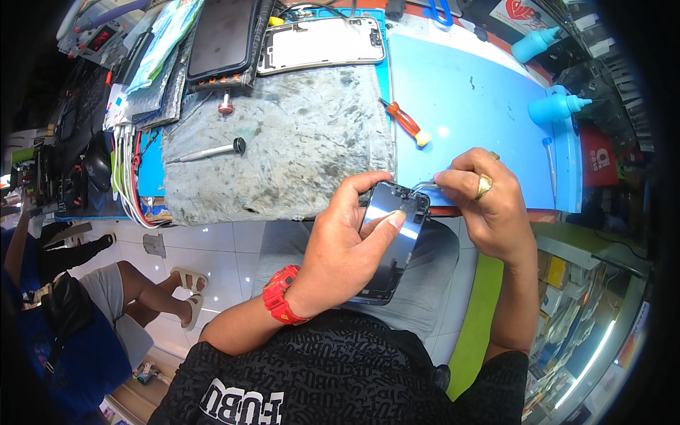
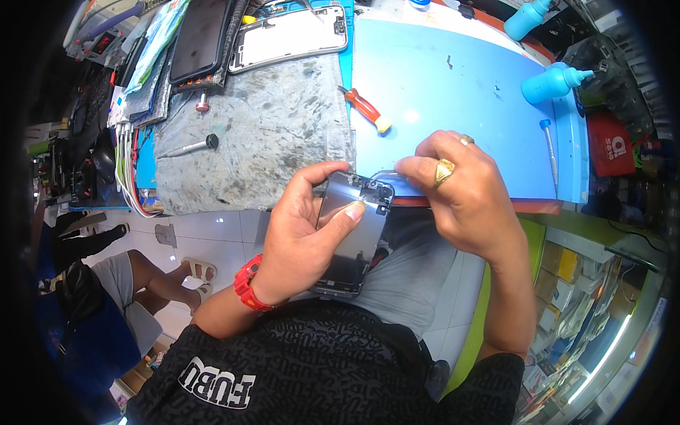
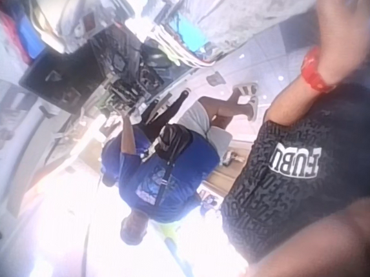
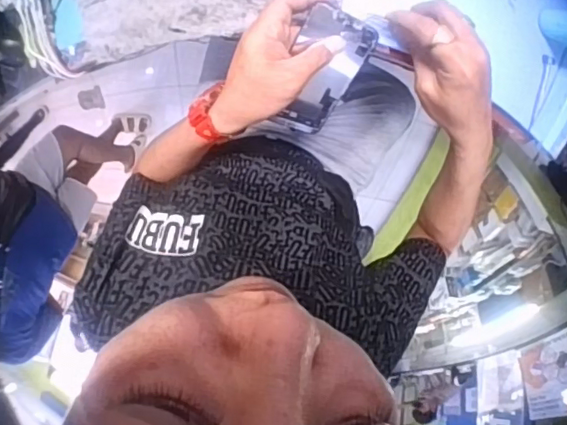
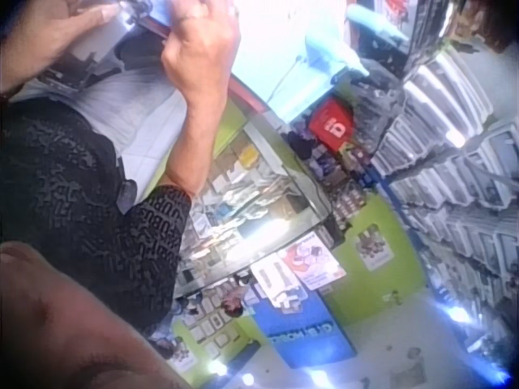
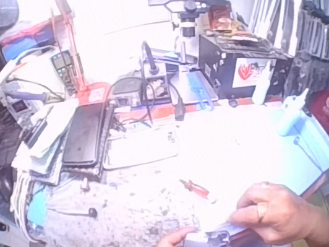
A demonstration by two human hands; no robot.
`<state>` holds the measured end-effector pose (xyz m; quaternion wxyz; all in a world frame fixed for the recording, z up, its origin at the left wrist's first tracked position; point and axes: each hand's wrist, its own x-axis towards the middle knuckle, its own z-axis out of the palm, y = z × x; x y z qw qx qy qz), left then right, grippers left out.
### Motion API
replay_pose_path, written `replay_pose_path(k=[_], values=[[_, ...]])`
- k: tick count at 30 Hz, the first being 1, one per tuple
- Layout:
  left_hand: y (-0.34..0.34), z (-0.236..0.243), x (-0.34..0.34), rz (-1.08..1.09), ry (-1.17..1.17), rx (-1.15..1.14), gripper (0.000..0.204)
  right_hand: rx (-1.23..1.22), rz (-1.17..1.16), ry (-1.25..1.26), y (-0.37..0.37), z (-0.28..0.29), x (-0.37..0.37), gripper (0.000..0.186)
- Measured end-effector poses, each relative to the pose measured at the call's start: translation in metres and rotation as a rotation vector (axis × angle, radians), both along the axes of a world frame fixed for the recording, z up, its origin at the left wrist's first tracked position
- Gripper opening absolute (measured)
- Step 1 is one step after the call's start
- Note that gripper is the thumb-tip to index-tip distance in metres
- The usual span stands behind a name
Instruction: The person applies adhesive to the edges of a phone screen and uses a thin tool to clear debris from the frame.
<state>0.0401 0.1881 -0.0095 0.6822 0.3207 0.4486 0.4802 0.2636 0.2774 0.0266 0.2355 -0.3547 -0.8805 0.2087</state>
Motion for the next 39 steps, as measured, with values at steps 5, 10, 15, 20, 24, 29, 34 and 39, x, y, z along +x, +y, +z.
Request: replay_pose_path(k=[5, 10, 15, 20, 24, 29, 34, 39], values=[[0.005, 0.008, -0.011, -0.123, 0.148, -0.035, 0.05, 0.032, -0.086, 0.013, -0.007, 0.0, 0.002, 0.03], [0.012, 0.013, -0.023, -0.231, 0.264, 0.044, 0.047, 0.09, -0.108, 0.045, -0.015, -0.004, 0.007, 0.032], [0.021, 0.021, -0.031, -0.328, 0.31, 0.037, 0.047, 0.163, 0.005, -0.003, -0.013, -0.007, 0.008, 0.042], [0.018, 0.007, -0.031, -0.271, 0.394, 0.211, 0.044, 0.265, 0.061, -0.016, -0.005, -0.01, 0.007, 0.039], [0.021, 0.017, -0.032, -0.298, 0.426, 0.2, 0.043, 0.295, 0.104, -0.026, 0.003, -0.006, 0.004, 0.036], [0.022, 0.017, -0.032, -0.312, 0.443, 0.209, 0.043, 0.321, 0.126, -0.037, 0.006, -0.007, 0.001, 0.034], [0.023, 0.014, -0.033, -0.325, 0.43, 0.212, 0.043, 0.326, 0.135, -0.031, 0.007, -0.01, 0.003, 0.033], [0.023, 0.014, -0.033, -0.313, 0.41, 0.199, 0.042, 0.326, 0.133, -0.035, 0.007, -0.01, 0.002, 0.033]])
